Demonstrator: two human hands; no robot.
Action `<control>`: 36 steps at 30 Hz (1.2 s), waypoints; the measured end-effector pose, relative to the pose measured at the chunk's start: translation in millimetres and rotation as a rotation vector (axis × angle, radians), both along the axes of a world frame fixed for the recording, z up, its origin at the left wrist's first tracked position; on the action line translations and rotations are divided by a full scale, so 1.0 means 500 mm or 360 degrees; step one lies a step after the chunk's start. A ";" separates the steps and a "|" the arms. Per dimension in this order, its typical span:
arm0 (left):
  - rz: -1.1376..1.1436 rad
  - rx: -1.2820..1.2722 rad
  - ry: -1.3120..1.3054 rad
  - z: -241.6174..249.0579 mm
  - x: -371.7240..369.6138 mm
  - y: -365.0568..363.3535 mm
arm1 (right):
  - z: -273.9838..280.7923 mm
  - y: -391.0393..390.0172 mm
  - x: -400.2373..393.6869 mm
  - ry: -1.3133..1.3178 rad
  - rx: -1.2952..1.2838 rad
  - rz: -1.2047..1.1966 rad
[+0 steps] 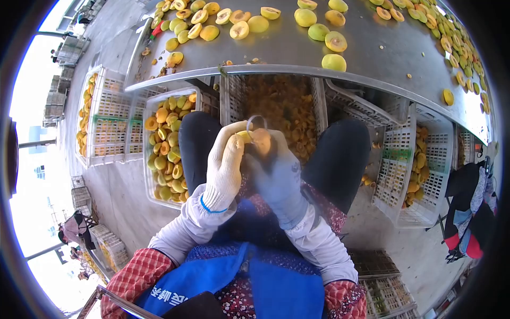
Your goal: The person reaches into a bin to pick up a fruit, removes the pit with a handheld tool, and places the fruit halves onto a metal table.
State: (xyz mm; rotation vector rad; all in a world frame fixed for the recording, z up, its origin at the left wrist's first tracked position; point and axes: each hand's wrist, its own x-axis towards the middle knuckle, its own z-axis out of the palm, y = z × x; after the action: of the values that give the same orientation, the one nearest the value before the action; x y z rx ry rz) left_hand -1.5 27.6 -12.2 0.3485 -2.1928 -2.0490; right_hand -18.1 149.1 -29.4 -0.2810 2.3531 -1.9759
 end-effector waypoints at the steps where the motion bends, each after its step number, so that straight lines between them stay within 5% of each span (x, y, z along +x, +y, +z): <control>1: 0.0067 0.0140 0.0046 -0.025 0.002 -0.001 | -0.005 -0.004 0.000 0.0009 0.0042 0.0021; 16: 0.0235 0.0626 -0.0009 -0.030 0.018 -0.005 | -0.005 -0.020 0.051 -0.0033 -0.0223 0.0137; 19: 0.0204 0.1093 -0.0079 -0.037 0.014 -0.038 | -0.023 -0.007 0.040 -0.0790 -0.1094 -0.0123; 23: 0.0103 0.0699 0.0237 -0.031 0.025 -0.001 | -0.029 -0.044 0.049 -0.1077 -0.1338 -0.0092; 24: 0.0005 0.0328 0.0355 -0.023 0.028 -0.007 | -0.045 -0.042 0.044 -0.0985 -0.1546 -0.0039; 27: -0.0285 0.0265 0.0085 0.018 0.030 -0.068 | 0.012 -0.005 0.014 -0.0961 -0.1224 0.0165; 31: -0.0908 -0.0219 -0.0538 0.059 -0.005 -0.127 | 0.030 0.018 -0.017 -0.0043 -0.0070 0.0643; 32: -0.0765 0.0253 -0.0606 0.045 0.000 -0.121 | 0.034 0.016 -0.018 -0.0107 -0.0105 0.0640; 36: -0.0313 0.0308 -0.0364 0.037 -0.002 -0.113 | 0.040 0.001 0.014 -0.0151 -0.0119 0.0275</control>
State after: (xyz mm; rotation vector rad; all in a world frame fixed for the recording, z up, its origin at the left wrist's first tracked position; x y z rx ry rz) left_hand -2.7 -29.1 6.1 0.4202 -2.2372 -2.4483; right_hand -11.2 149.5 -9.2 -0.3721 2.1239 -1.9536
